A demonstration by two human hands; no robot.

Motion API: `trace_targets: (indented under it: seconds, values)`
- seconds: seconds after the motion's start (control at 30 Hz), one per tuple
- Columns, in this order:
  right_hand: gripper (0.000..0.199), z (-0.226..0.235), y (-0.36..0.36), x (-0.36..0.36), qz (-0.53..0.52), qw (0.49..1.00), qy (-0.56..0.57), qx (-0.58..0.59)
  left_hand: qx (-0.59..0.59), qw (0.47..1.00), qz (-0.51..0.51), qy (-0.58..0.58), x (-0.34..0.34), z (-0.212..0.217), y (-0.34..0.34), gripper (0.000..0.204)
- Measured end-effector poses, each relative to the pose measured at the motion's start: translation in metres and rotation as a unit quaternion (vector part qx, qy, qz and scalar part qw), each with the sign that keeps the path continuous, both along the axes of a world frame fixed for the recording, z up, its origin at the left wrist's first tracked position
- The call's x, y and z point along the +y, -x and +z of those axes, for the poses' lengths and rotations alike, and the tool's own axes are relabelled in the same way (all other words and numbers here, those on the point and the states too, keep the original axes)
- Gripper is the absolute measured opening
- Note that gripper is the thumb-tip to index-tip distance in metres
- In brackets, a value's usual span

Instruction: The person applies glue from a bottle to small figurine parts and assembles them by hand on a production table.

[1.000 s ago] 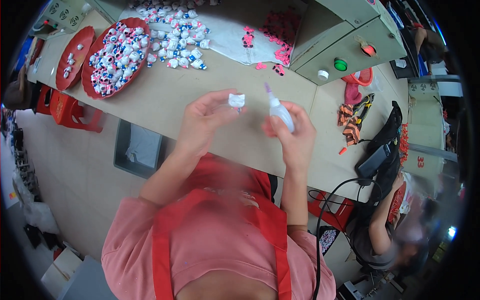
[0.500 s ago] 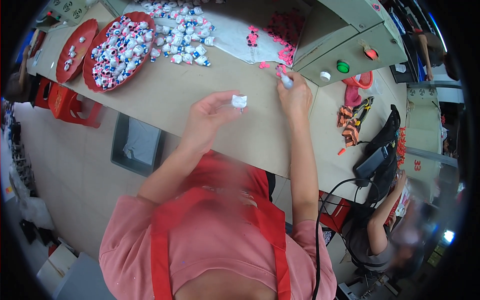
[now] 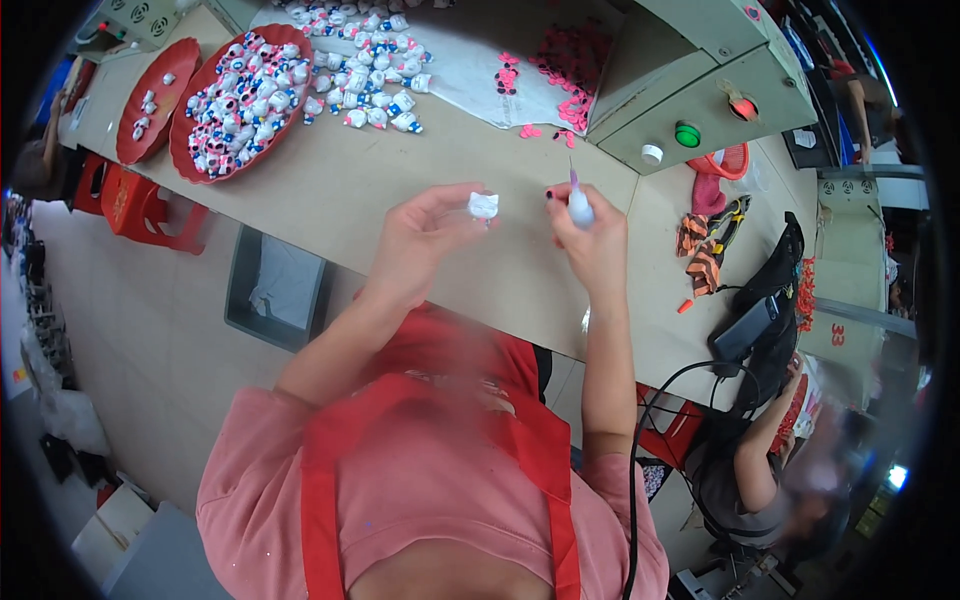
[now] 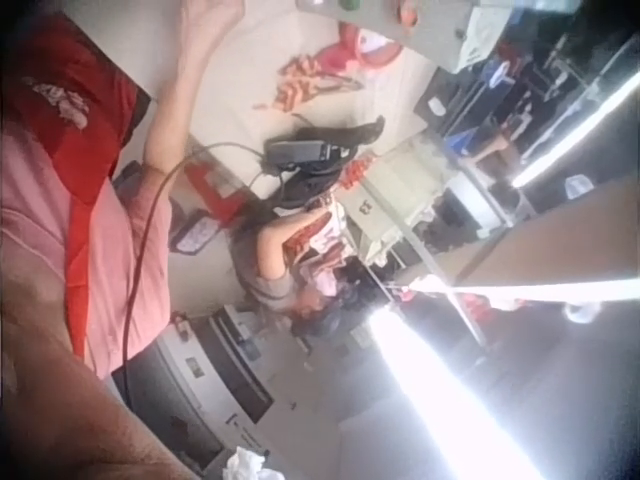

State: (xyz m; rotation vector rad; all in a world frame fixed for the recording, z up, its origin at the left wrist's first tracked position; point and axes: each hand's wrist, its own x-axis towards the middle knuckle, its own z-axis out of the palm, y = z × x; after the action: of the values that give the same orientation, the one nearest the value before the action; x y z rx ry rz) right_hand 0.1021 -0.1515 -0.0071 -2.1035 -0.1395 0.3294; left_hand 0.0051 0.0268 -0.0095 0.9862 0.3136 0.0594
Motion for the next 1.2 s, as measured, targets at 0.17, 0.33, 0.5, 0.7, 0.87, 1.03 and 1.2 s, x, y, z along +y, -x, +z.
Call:
trace_targets:
  seconds: [0.17, 0.33, 0.5, 0.7, 0.87, 1.03, 1.2]
  values:
    - [0.007, 0.041, 0.043, 0.023, 0.129, 0.977, -0.167, -0.029, -0.022, 0.996, -0.014, -0.089, -0.007, 0.006, -0.001, 0.038]
    - [0.013, 0.043, 0.032, 0.015, 0.109, 0.985, -0.125, 0.056, -0.064, 0.988, -0.016, -0.138, -0.008, 0.010, 0.003, 0.034]
    - [0.016, 0.043, 0.030, 0.012, 0.102, 0.988, -0.103, 0.060, -0.100, 0.973, -0.046, -0.204, -0.004, 0.006, 0.004, 0.032]
    - [0.018, 0.046, 0.034, 0.013, 0.085, 0.991, -0.087, 0.055, -0.086, 0.987, -0.077, -0.113, -0.003, 0.017, 0.005, 0.029]
    - [0.022, 0.038, 0.042, 0.018, 0.039, 0.978, -0.197, 0.052, -0.052, 0.998, -0.045, 0.010, -0.009, 0.011, 0.004, 0.025]
    - [0.023, 0.039, 0.045, 0.014, 0.027, 0.978, -0.199, 0.054, -0.054, 0.998, 0.009, -0.029, -0.024, 0.015, 0.007, 0.023]
    - [0.020, 0.037, 0.045, 0.017, 0.042, 0.978, -0.196, 0.052, -0.044, 0.999, -0.011, -0.024, -0.016, 0.010, 0.007, 0.023]
